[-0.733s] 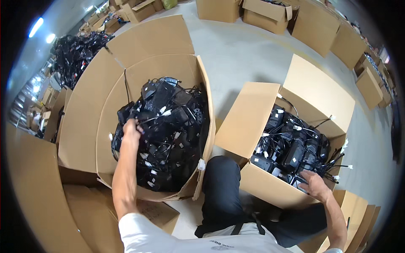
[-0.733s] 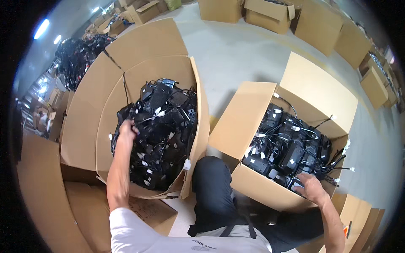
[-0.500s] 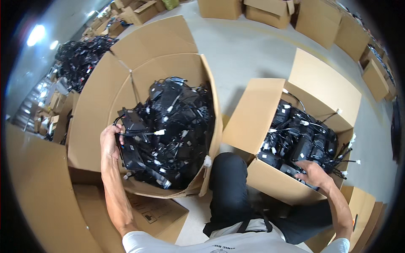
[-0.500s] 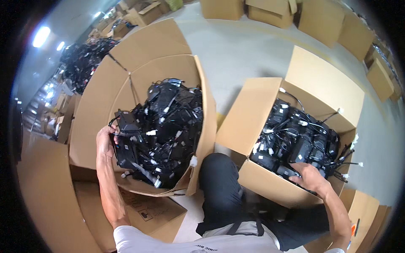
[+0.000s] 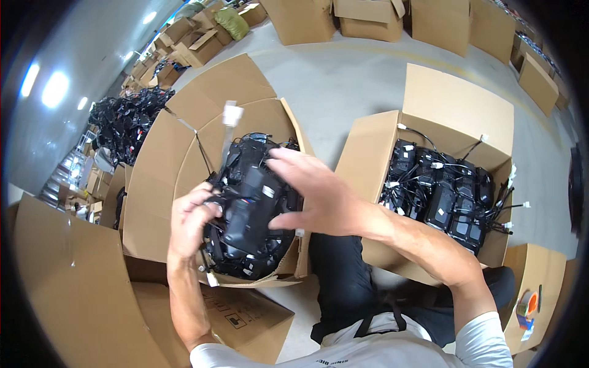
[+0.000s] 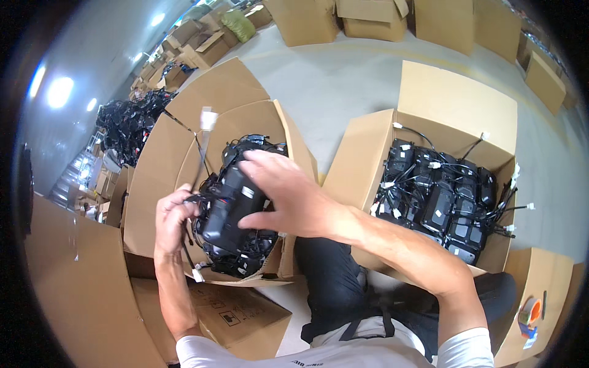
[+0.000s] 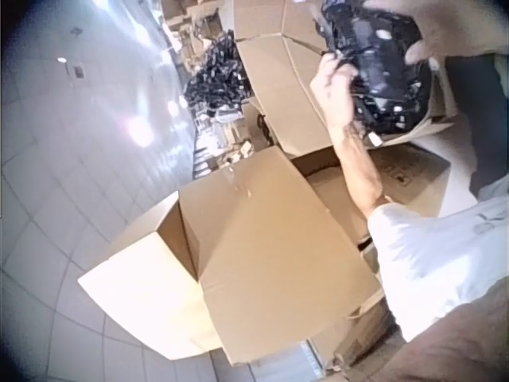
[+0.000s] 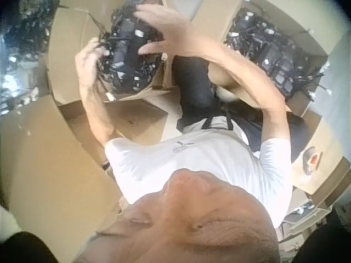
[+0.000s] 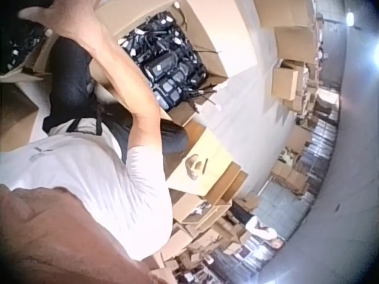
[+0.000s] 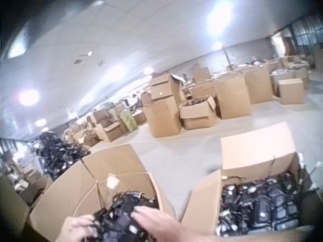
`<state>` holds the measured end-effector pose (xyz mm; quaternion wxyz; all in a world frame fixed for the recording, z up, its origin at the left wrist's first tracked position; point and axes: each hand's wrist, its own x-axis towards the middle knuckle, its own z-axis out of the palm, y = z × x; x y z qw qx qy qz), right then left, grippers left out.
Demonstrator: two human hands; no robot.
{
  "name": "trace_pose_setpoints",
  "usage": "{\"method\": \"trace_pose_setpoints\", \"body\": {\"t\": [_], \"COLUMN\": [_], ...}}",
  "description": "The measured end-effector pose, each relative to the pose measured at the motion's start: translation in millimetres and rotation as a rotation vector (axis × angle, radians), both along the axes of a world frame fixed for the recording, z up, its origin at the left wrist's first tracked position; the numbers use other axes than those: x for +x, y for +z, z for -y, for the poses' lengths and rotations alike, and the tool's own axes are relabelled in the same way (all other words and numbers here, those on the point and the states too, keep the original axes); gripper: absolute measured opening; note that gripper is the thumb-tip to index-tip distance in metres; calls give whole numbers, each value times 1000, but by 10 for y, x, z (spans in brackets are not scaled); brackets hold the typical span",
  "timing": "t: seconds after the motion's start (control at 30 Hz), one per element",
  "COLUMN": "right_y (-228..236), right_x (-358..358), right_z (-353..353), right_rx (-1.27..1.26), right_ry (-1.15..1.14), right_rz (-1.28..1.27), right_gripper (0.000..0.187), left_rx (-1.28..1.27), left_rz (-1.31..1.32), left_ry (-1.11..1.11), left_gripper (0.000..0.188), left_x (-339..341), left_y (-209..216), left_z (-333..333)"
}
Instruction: The person sorts electronic display units by hand, taking them from a large cardboard box and placing them into smaller cardboard boxes on the floor. Each unit is inspected for protective film and wires before being placed.
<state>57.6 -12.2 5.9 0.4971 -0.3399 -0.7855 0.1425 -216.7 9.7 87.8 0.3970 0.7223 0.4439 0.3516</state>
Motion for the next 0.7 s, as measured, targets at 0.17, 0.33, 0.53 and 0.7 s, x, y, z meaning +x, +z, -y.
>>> {"method": "trace_pose_setpoints", "body": {"t": [0.17,0.33,0.53,0.7], "right_y": [-5,-139,-272,-50], "right_x": [-110,81,771,1398], "right_z": [-115,114,433,732], "right_rx": [-211,-558,-598,-458], "right_ry": [399,287,43,8], "right_rz": [26,-404,-661,-878], "right_gripper": [52,24,21,36], "left_rx": [315,452,113,-128], "left_rz": [-158,-166,356,450], "left_ry": [-495,-654,-248,211], "left_gripper": [10,12,22,41], "left_x": [909,1375,1369,1540], "left_y": [161,109,-60,-1019], "left_z": [218,-32,-217,214]}}
